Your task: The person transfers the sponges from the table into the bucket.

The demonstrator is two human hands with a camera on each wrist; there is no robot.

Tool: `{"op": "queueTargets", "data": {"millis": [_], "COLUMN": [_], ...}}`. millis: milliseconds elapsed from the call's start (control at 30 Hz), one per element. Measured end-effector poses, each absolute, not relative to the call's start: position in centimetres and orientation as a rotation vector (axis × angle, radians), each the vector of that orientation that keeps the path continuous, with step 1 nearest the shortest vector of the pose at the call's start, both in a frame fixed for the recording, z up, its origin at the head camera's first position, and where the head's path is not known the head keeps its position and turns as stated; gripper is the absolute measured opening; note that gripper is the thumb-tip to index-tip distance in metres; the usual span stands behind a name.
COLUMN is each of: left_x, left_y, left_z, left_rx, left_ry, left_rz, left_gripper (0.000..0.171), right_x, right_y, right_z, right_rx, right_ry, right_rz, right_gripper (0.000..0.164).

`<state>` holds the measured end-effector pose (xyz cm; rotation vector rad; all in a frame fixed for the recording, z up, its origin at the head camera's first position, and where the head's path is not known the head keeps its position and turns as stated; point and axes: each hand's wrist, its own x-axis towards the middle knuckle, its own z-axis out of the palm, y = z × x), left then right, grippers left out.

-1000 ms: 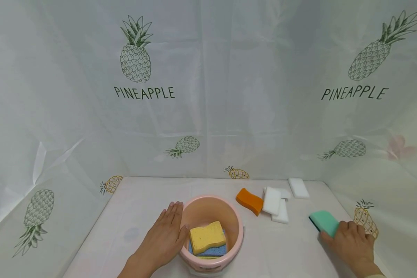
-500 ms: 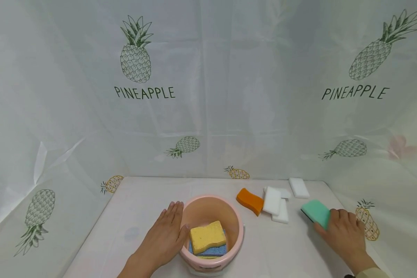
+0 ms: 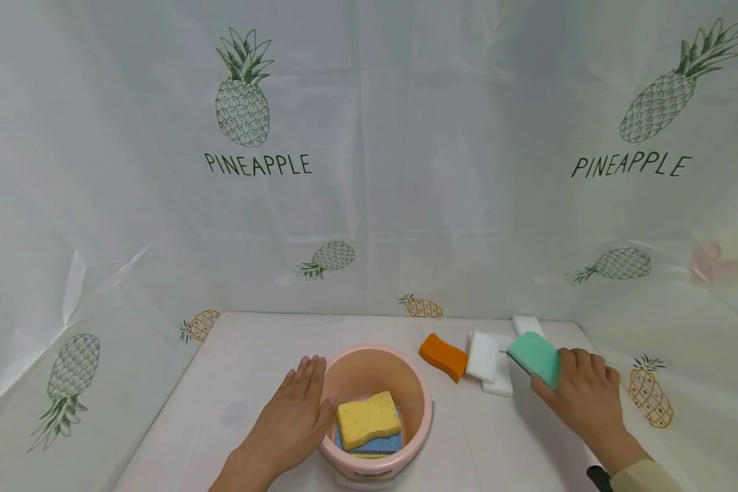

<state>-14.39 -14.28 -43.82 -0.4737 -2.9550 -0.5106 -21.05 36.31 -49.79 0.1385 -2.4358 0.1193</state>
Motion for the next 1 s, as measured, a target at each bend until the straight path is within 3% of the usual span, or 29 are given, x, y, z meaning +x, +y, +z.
{"op": "queueTargets", "data": {"millis": [633,1000], "left_x": [-14.1,-14.1], "left_y": [-14.3,-14.2], "left_z": [-43.4,-43.3], "left_rx": [-0.5,-0.485], "left_ry": [-2.965,-2.965], "left_rz": [-0.45,-0.466], "left_gripper": [0.066,0.065], "right_x": [-21.1,-20.5], "right_y": [26.5,19.3], "right_z": [-44.3,-41.9], "right_rx": [0.43,0.766], "right_ry": [-2.386,-2.311], "right_rz": [0.186,0.28], "right_gripper": [0.072,0.066]}}
